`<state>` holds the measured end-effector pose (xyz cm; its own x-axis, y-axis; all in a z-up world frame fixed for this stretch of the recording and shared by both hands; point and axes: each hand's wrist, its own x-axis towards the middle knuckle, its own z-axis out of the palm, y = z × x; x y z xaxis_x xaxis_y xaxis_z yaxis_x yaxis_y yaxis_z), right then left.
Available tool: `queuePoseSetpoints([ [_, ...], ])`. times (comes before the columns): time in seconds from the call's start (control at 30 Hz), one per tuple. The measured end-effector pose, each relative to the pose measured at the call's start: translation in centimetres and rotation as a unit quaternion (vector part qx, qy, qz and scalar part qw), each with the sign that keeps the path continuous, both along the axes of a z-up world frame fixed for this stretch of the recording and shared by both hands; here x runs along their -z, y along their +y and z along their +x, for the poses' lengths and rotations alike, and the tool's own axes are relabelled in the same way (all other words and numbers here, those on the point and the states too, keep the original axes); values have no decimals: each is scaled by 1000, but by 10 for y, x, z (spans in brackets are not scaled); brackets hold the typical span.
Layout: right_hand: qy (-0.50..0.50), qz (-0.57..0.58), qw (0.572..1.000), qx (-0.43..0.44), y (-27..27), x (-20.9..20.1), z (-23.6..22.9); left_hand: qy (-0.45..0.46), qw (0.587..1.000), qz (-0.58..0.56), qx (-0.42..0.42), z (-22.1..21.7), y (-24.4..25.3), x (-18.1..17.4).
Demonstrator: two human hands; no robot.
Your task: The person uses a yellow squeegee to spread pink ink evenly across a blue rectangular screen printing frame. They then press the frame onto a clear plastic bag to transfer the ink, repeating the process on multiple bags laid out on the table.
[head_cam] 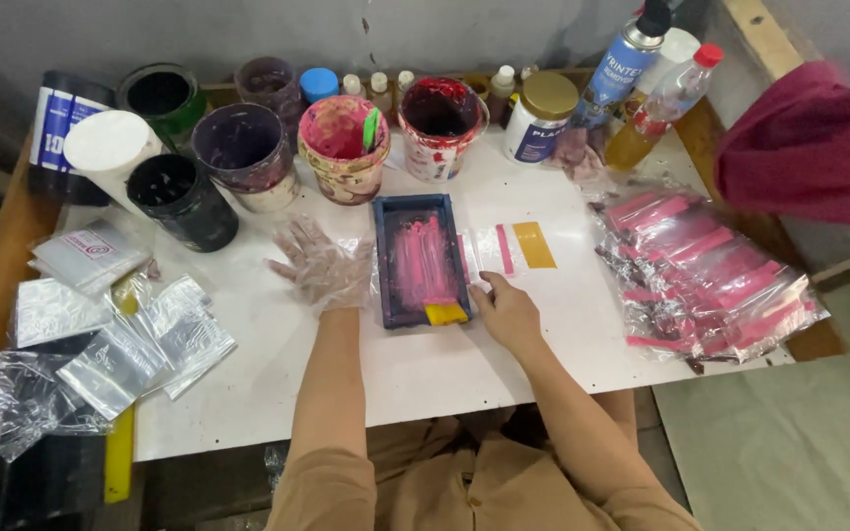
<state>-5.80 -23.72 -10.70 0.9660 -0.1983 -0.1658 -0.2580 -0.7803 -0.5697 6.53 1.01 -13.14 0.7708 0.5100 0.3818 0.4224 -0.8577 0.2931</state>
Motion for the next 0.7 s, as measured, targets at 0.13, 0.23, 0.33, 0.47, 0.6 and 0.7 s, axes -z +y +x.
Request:
queuePoseSetpoints([
  [0.13,3,-5,1000,-11,4,-14,11,95,995,25,-27,-14,-20,-49],
  [0.23,15,1,1000,-24,10,-30,16,181,981,46,-54,-18,-19,-59],
  [0.33,22,1,999,-36,17,-41,21,213,977,33,-6,-14,0,-39],
  [0.47,32,-21,998,-43,26,-37,25,224,973,43,-14,-7,-2,-31],
  [0.6,40,-11,998,-43,26,-36,24,241,969,20,50,-13,11,-37],
  [0.7,49,-10,998,-48,32,-51,20,259,963,-8,70,-18,3,-51],
])
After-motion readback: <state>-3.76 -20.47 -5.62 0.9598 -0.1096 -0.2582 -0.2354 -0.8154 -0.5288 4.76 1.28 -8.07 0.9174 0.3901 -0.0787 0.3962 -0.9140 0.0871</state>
